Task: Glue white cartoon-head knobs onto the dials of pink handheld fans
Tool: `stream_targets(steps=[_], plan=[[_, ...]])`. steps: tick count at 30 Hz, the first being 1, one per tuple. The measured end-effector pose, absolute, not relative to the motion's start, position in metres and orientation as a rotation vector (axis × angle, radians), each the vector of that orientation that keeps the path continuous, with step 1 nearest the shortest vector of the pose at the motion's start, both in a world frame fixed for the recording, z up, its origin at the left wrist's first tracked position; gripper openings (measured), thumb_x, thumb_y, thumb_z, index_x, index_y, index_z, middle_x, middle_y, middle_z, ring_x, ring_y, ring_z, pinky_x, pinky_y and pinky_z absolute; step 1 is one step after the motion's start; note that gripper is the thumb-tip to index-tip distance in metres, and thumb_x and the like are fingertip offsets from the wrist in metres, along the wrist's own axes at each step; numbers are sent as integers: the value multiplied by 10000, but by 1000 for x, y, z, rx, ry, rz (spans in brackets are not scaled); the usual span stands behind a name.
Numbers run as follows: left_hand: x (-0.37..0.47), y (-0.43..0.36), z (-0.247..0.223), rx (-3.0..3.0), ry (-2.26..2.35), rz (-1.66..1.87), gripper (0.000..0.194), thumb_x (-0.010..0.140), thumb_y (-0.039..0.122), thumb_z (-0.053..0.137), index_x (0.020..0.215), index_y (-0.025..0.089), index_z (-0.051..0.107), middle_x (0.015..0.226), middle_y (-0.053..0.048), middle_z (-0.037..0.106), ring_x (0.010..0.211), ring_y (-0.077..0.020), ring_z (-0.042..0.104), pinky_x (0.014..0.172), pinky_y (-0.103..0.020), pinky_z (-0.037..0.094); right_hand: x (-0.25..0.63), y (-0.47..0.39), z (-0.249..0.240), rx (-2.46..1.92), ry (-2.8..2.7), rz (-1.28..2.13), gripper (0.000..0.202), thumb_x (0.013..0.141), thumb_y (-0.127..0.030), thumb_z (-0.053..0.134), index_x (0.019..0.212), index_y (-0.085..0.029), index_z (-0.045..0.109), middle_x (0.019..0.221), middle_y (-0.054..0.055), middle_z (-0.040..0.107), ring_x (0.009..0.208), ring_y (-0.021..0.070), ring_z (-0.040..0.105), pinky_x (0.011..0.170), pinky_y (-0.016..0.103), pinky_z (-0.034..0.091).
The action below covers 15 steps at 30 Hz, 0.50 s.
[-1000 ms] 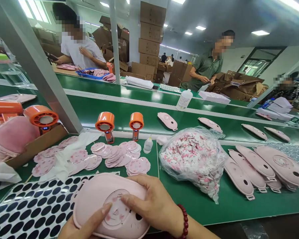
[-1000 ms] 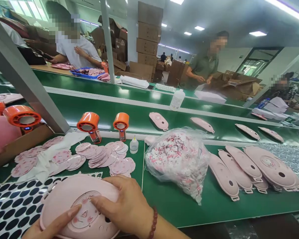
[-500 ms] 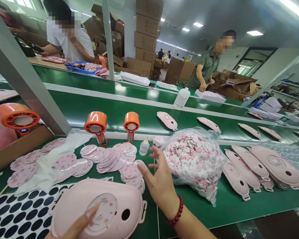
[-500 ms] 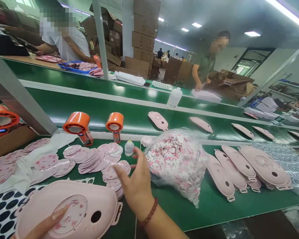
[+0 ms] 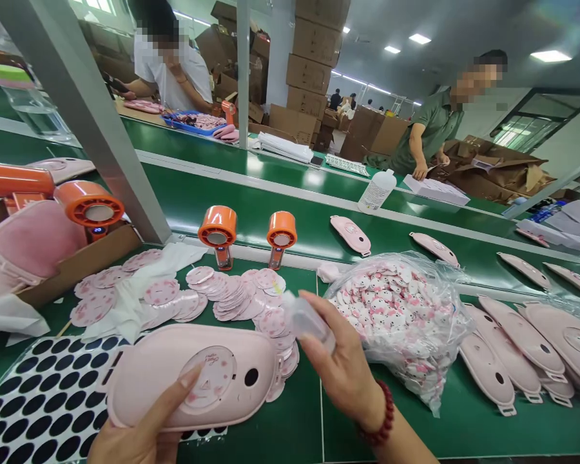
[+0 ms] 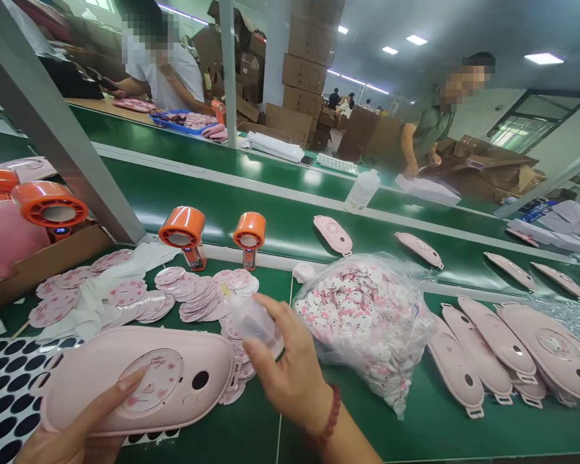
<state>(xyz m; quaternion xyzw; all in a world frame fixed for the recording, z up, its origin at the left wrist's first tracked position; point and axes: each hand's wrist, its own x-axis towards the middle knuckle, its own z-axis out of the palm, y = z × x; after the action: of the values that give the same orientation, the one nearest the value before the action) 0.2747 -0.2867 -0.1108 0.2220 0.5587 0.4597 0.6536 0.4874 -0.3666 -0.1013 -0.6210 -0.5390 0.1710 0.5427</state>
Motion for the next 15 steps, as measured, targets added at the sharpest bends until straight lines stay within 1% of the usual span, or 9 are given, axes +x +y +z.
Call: stream_targets(steps=[1, 2, 3, 4, 6, 8, 11, 15], plan=[[277, -288, -109, 501, 1257, 1060, 879, 289, 313, 1042, 1125, 363, 774, 1462, 56, 663, 1405, -330, 542, 909, -255, 597, 485, -378, -94, -1422, -1298, 449, 442, 907, -342, 641, 1329, -230, 572, 1016, 50, 703, 886, 216, 691, 814, 340, 589], [279, -289, -107, 506, 1245, 1077, 867, 282, 305, 1041, 1106, 353, 778, 1459, 50, 666, 1389, -331, 558, 915, -261, 596, 482, -386, -87, -1389, -1284, 496, 417, 857, -314, 681, 1258, -239, 596, 904, 16, 678, 751, 186, 659, 692, 296, 573], [281, -291, -106, 514, 1235, 1090, 839, 281, 305, 1038, 1080, 341, 783, 1439, 43, 680, 1368, -331, 578, 919, -272, 597, 479, -392, -81, -1368, -1257, 525, 378, 812, -292, 709, 1175, -241, 616, 831, -6, 649, 662, 163, 616, 602, 264, 535], [283, -293, -105, 522, 1238, 1096, 813, 274, 305, 1033, 1049, 326, 788, 1409, 34, 700, 1345, -332, 598, 916, -279, 600, 476, -396, -76, -1355, -1232, 531, 327, 779, -278, 722, 1091, -240, 631, 796, -15, 634, 620, 148, 587, 551, 245, 499], [286, -297, -104, 530, 1269, 1098, 777, 210, 290, 1017, 954, 272, 798, 1314, -4, 750, 1284, -341, 641, 886, -271, 606, 469, -398, -68, -1341, -1219, 474, 231, 744, -265, 729, 960, -228, 656, 785, -6, 645, 616, 139, 585, 536, 234, 474], [289, -300, -104, 525, 1310, 1110, 756, 137, 280, 994, 863, 229, 792, 1211, -35, 786, 1222, -348, 675, 867, -260, 610, 463, -395, -63, -1325, -1244, 393, 191, 730, -245, 726, 914, -213, 686, 755, -5, 660, 608, 129, 589, 547, 225, 474], [286, -302, -109, 540, 1309, 1141, 772, 157, 342, 990, 892, 228, 783, 1154, -38, 800, 1191, -342, 690, 897, -293, 613, 455, -389, -59, -1301, -1290, 330, 185, 699, -192, 712, 884, -195, 710, 716, -11, 681, 587, 110, 587, 541, 198, 470], [274, -307, -125, 585, 1341, 1144, 839, 209, 469, 982, 964, 170, 775, 1115, -122, 805, 1131, -377, 716, 887, -322, 619, 450, -384, -58, -1287, -1341, 285, 194, 689, -164, 699, 879, -175, 733, 722, -2, 700, 596, 109, 602, 553, 187, 493]])
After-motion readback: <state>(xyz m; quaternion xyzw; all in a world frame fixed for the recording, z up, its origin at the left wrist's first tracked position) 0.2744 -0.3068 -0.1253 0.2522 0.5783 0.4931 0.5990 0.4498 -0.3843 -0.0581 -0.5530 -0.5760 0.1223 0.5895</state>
